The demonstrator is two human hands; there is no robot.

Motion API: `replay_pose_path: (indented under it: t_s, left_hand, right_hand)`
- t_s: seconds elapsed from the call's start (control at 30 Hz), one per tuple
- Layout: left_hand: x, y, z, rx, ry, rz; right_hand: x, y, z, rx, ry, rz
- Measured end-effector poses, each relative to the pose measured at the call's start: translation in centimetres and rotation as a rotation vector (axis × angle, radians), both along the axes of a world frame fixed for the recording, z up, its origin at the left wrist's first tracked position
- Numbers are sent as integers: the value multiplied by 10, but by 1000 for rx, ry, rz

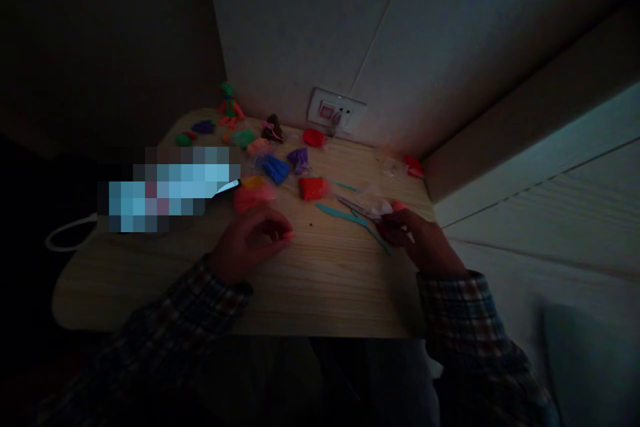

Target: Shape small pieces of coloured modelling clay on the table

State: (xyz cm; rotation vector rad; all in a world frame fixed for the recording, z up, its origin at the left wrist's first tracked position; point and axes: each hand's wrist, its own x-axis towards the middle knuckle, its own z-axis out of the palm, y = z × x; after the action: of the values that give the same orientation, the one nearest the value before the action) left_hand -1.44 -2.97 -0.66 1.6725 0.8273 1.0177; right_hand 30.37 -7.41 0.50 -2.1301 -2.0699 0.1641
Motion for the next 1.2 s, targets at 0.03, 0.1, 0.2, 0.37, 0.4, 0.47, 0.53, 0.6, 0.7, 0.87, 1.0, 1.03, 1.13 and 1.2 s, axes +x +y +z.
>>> replay_pose_path:
  t_s: [0.03, 0.1, 0.2, 0.37, 0.4, 0.47, 0.53, 0.6, 0.7, 0.87, 1.0, 1.03, 1.13, 1.2]
  left_hand:
    - [0, 0, 0, -13, -3, 2]
    - [-1, 0, 0, -25, 3, 8]
    - [-1, 0, -1, 42, 75, 40]
    - [-1, -1, -2, 252, 210, 74]
    - [-1, -1, -2, 286, 225, 77]
    - [-1, -2, -1, 327, 253, 82]
    - [0, -2, 0, 340, 279, 83]
    - [0, -3, 1, 333, 302, 86]
    - [0, -4, 2, 322, 319, 96]
    - [2, -4, 2, 364, 363, 95]
    - [1, -4, -1, 354, 369, 99]
    - [1, -4, -1, 345, 365, 98]
    - [1, -3, -3, 330, 356, 98]
    - [1, -3, -3, 343, 352, 97]
  right_hand:
    - [1, 1, 0, -7, 19, 1]
    - [3, 1, -2, 7, 11, 2]
    - [6, -1, -2, 49, 9, 51]
    - [21, -10, 14, 169, 17, 137]
    - [23, -13, 18, 170, -4, 160]
    - [23, -19, 28, 170, -39, 195]
    - [17, -26, 37, 160, -47, 198]
    - [7, -32, 43, 99, -55, 225]
    - [-7, -38, 49, 87, -66, 220]
    - [-18, -42, 53, 74, -57, 291]
    - [-23, -42, 57, 51, -30, 315]
    - [-25, -41, 57, 51, -22, 315]
    - [-30, -38, 57, 35, -3, 321]
    - [-34, -37, 55, 8, 16, 326]
